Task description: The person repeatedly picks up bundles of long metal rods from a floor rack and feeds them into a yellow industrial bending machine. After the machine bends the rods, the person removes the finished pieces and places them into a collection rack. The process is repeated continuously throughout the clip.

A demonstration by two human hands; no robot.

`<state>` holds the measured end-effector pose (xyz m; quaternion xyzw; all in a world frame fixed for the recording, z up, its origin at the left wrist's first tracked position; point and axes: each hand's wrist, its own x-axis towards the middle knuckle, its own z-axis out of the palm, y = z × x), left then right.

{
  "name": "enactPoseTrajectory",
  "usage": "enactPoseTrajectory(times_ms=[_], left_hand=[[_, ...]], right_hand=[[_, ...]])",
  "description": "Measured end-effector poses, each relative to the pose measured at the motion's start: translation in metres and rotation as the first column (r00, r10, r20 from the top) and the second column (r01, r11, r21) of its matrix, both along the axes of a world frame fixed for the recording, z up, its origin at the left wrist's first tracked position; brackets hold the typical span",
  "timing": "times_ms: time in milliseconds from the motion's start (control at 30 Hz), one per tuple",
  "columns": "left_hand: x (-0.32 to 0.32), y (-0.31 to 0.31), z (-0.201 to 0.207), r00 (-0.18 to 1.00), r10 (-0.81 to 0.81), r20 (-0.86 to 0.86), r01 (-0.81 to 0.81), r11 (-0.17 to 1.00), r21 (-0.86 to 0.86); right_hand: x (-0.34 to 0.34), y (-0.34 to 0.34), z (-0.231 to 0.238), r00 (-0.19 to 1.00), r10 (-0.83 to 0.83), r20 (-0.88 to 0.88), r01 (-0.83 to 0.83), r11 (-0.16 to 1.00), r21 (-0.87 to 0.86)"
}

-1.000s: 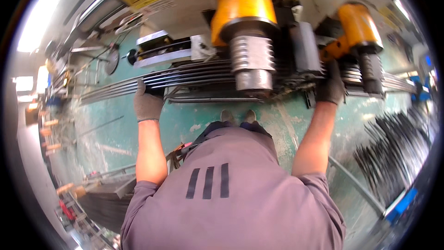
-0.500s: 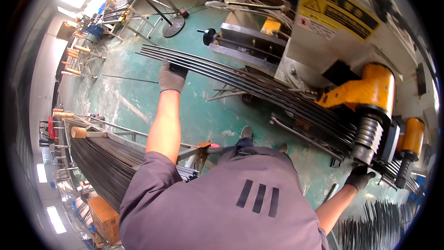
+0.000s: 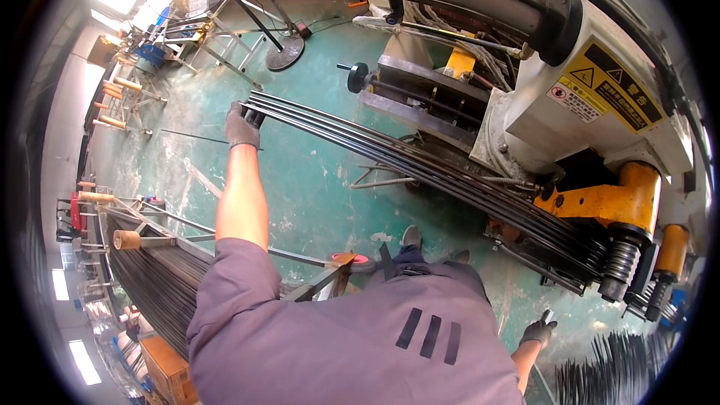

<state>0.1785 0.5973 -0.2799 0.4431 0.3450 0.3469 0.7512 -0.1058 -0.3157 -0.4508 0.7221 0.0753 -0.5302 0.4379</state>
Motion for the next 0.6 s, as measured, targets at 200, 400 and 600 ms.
enactPoseTrajectory(times_ms=[200, 400, 600], left_hand=[[-0.021, -0.002, -0.006, 0.999, -0.052, 0.018, 0.052, 0.999, -0.007], [-0.006, 0.002, 0.0, 0.955, -0.274, 0.111, 0.283, 0.956, -0.082], [0.0, 0.027, -0.019, 0.798, -0.589, 0.126, 0.593, 0.805, 0.015]], right_hand=[[0.038, 0.024, 0.01, 0.989, 0.107, -0.099, -0.111, 0.993, -0.04], [0.063, 0.003, -0.02, 0.959, 0.275, -0.07, -0.277, 0.961, -0.022], [0.049, 0.027, 0.009, 0.962, 0.259, -0.082, -0.258, 0.966, 0.027]])
